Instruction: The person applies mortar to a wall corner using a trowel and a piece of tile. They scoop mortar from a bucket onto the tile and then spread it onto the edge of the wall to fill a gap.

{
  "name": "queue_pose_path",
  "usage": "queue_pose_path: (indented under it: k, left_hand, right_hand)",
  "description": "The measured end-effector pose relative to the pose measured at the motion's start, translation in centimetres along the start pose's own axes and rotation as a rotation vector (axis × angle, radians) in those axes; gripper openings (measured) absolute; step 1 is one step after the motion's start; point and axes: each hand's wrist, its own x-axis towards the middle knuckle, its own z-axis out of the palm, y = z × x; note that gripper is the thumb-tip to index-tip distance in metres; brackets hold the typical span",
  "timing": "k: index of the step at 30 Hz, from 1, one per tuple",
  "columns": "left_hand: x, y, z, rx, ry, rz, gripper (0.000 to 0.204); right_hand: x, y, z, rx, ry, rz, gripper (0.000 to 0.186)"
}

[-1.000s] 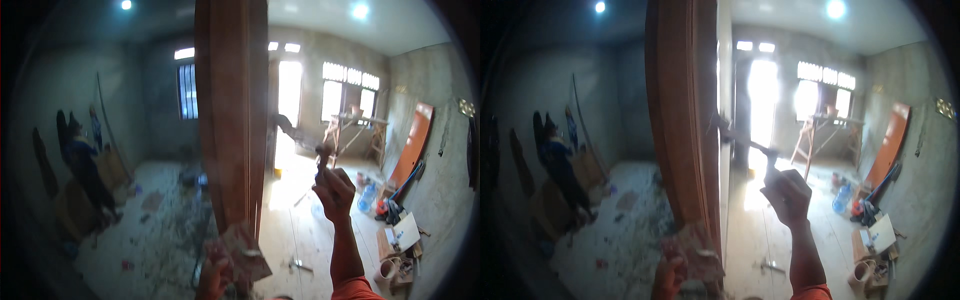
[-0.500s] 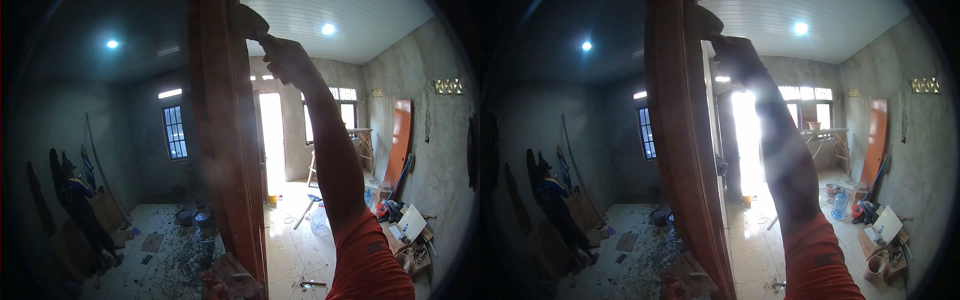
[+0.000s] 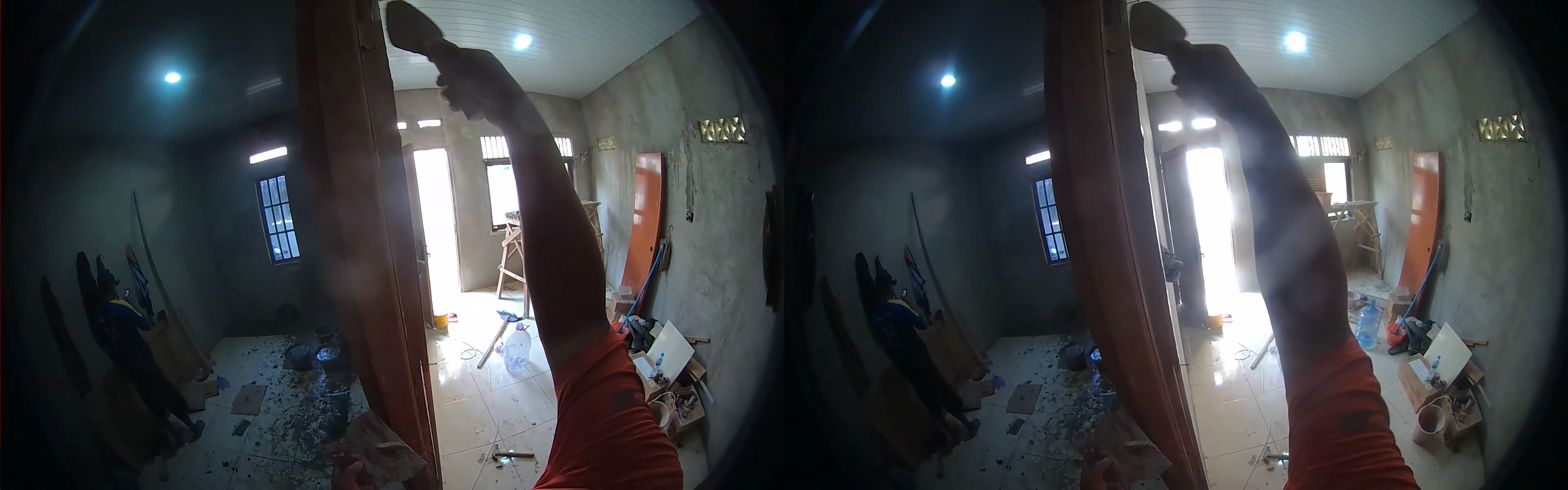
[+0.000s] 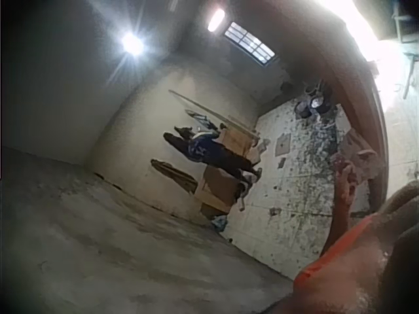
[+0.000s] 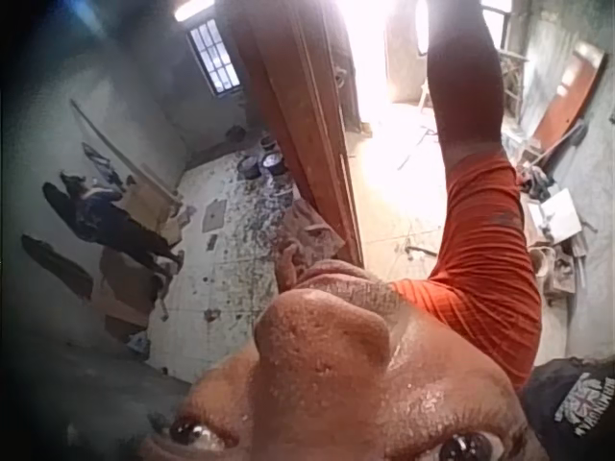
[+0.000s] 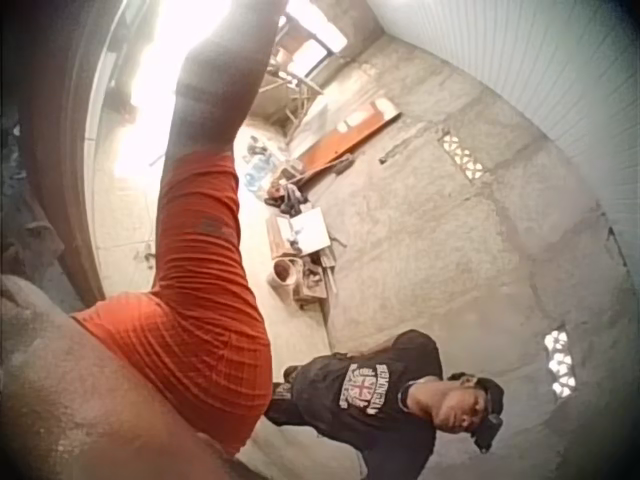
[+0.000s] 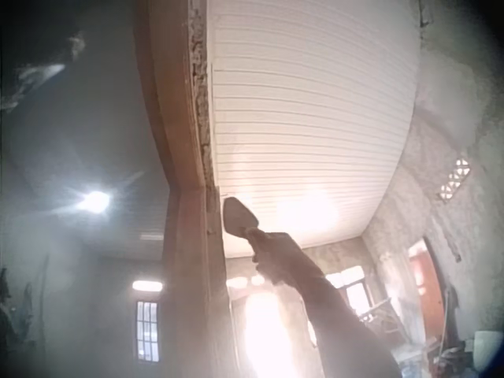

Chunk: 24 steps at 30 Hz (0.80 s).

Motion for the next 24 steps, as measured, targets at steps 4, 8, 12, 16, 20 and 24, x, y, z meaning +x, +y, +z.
queue_pose_path:
  k: [4,8,12,16,20,24]
  left_hand:
    - [1.0,-2.1,-1.5,-0.052,-0.052,-0.052,0.005]
    - [0.6,-1.8,1.6,-0.072,0.105,-0.132,0.004]
    - [0.8,-1.4,4.2,-0.027,0.195,-0.109,0.007]
    - [0.9,-1.6,3.9,-0.076,0.047,-0.151,0.008]
    - [-0.2,-1.7,5.1,-0.059,0.019,-0.149,0.012]
    - [-0.7,-1.7,5.3,-0.103,0.004,-0.165,0.011]
  right_hand:
    - [2.7,0.2,0.5,0.048,-0.148,0.136,0.046]
    - [2.8,-0.1,-0.6,-0.103,-0.192,0.255,0.043]
    - [0.4,1.9,-1.4,-0.136,-0.196,0.107,0.047]
    - [-3.2,4.4,-0.8,-0.051,-0.192,-0.104,0.055]
    - [-6.9,4.1,-0.7,-0.039,-0.181,0.202,0.059]
    - [-10.5,7.1,-1.5,-0.139,-0.185,-0.135,0.055]
